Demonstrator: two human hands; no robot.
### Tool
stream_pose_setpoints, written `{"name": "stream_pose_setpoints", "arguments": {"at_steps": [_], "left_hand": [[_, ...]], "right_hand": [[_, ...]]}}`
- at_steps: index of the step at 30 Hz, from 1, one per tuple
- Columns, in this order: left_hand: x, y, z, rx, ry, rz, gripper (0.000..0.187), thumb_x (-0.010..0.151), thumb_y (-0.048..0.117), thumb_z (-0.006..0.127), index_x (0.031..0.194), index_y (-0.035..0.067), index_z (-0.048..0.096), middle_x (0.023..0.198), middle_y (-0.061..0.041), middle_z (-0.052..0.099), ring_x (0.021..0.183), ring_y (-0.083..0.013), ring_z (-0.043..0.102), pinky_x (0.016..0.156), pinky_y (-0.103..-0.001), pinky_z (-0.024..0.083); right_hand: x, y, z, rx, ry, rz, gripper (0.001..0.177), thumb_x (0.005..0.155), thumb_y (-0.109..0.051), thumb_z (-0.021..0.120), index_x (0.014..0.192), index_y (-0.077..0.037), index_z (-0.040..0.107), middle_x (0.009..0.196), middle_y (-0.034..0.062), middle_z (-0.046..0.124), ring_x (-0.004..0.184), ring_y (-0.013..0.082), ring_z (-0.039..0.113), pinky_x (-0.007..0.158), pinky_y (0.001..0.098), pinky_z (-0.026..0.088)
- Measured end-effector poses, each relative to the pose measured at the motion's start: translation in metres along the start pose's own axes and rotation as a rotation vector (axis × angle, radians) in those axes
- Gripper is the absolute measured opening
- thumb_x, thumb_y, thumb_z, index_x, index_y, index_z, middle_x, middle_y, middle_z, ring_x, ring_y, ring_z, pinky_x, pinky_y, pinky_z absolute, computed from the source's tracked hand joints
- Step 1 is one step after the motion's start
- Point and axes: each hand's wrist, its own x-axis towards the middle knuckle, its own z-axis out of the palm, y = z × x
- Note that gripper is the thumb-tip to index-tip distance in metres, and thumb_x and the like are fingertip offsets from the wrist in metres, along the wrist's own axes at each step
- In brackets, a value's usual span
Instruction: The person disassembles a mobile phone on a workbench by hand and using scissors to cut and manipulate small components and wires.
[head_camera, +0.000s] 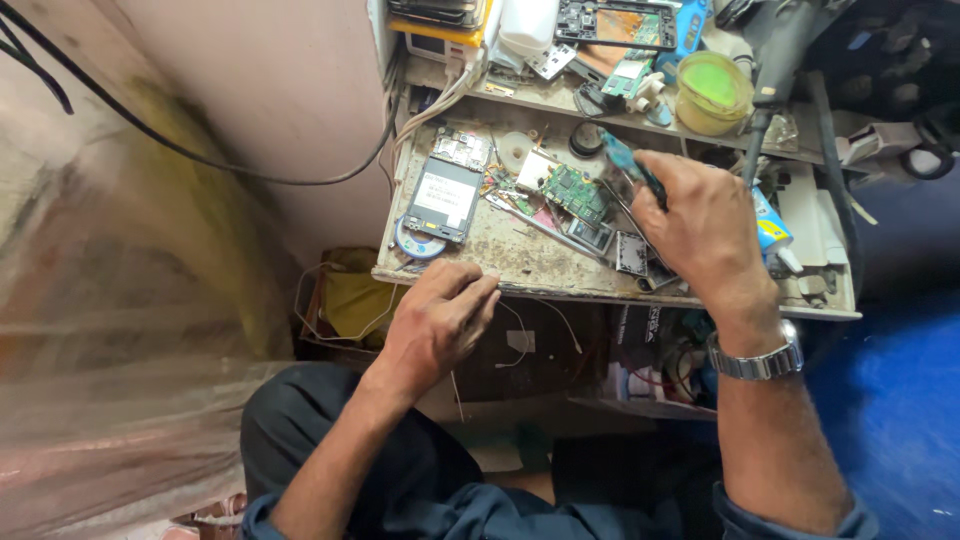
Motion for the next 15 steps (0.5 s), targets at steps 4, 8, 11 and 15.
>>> {"name": "stream_pose_setpoints", "arguments": {"at_steps": [4, 8, 11, 15], "left_hand": [[0.005, 0.005, -0.004, -0.021, -0.004, -0.025, 0.024, 0.087, 0.006, 0.078, 0.110, 0.001, 0.071, 0.103, -0.012, 0.065, 0.096, -0.0297, 0.066, 0.085, -0.039, 0.056], [0.023, 0.012, -0.014, -0.049, -0.062, -0.024, 0.023, 0.090, 0.007, 0.075, 0.111, 0.002, 0.069, 0.105, -0.013, 0.066, 0.094, -0.0295, 0.067, 0.082, -0.039, 0.057], [0.049, 0.006, -0.014, 0.005, -0.167, 0.018, 0.020, 0.094, 0.009, 0.073, 0.112, 0.002, 0.069, 0.106, -0.014, 0.067, 0.095, -0.0306, 0.067, 0.082, -0.040, 0.057], [0.097, -0.014, 0.015, 0.160, -0.275, 0.146, 0.030, 0.090, 0.006, 0.068, 0.120, 0.004, 0.069, 0.119, -0.015, 0.068, 0.107, -0.0287, 0.066, 0.090, -0.038, 0.057]], "right_hand": [[-0.001, -0.002, -0.006, -0.056, 0.070, 0.000, 0.029, 0.097, -0.010, 0.070, 0.126, -0.006, 0.073, 0.101, 0.0179, 0.075, 0.089, 0.0361, 0.072, 0.080, 0.0451, 0.058], [-0.007, -0.001, -0.008, -0.015, 0.150, -0.030, 0.021, 0.099, -0.010, 0.069, 0.120, -0.006, 0.074, 0.106, 0.0172, 0.075, 0.090, 0.0342, 0.073, 0.078, 0.0427, 0.058], [-0.012, 0.003, -0.007, -0.001, 0.194, -0.015, 0.021, 0.102, -0.008, 0.069, 0.122, -0.006, 0.074, 0.107, 0.0179, 0.075, 0.090, 0.0345, 0.073, 0.078, 0.0420, 0.058], [-0.016, 0.009, -0.007, 0.015, 0.314, -0.037, 0.024, 0.105, -0.007, 0.069, 0.129, -0.002, 0.071, 0.112, 0.0215, 0.073, 0.096, 0.0350, 0.074, 0.082, 0.0398, 0.059]]}}
